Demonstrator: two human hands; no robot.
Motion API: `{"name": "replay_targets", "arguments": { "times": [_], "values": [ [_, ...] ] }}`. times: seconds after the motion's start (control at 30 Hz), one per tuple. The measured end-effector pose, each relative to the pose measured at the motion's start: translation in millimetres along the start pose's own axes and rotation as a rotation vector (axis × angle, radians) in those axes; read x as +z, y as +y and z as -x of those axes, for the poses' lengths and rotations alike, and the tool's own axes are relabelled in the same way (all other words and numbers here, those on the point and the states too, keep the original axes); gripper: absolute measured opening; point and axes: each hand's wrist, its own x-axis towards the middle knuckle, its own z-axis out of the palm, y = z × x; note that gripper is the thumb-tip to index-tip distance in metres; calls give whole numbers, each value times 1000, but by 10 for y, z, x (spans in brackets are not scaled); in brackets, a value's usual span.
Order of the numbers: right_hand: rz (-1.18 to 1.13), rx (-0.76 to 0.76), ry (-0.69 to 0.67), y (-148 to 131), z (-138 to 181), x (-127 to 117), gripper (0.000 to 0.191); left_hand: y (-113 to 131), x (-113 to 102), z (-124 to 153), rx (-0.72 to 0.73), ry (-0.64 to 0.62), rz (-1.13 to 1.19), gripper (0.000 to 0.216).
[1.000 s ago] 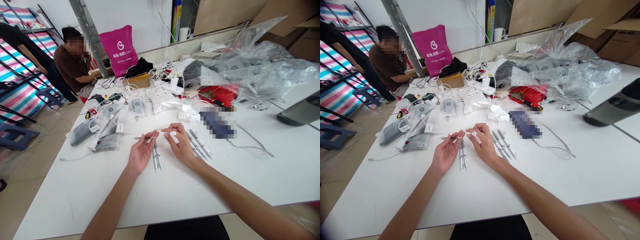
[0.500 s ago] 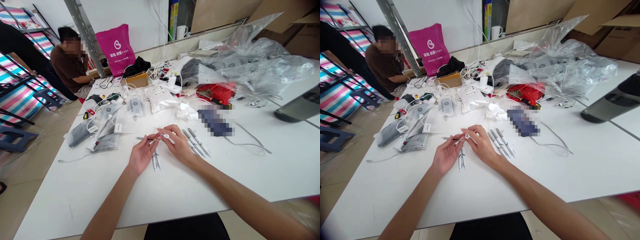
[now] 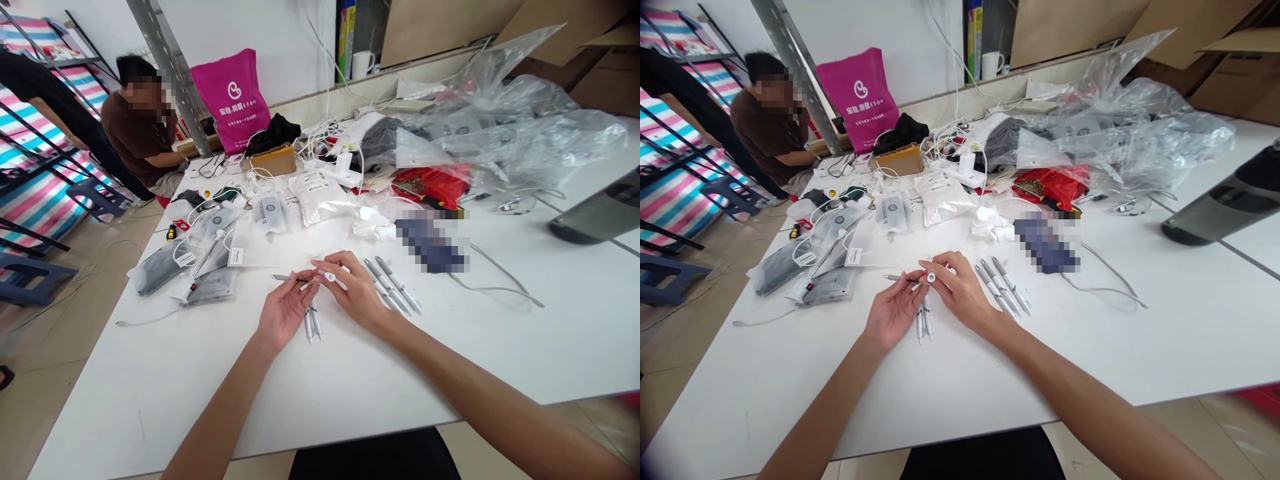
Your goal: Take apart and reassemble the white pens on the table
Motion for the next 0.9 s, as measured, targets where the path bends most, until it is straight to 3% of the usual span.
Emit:
{"name": "replay_targets", "arguments": {
  "times": [0.6, 0.9],
  "values": [
    [-7, -36, 22, -12, 3, -3, 47, 5, -54, -25, 16, -9, -4, 30],
    [-11, 30, 17, -42, -30, 2, 28, 0, -41, -41, 32, 12, -33, 32]
  ]
}}
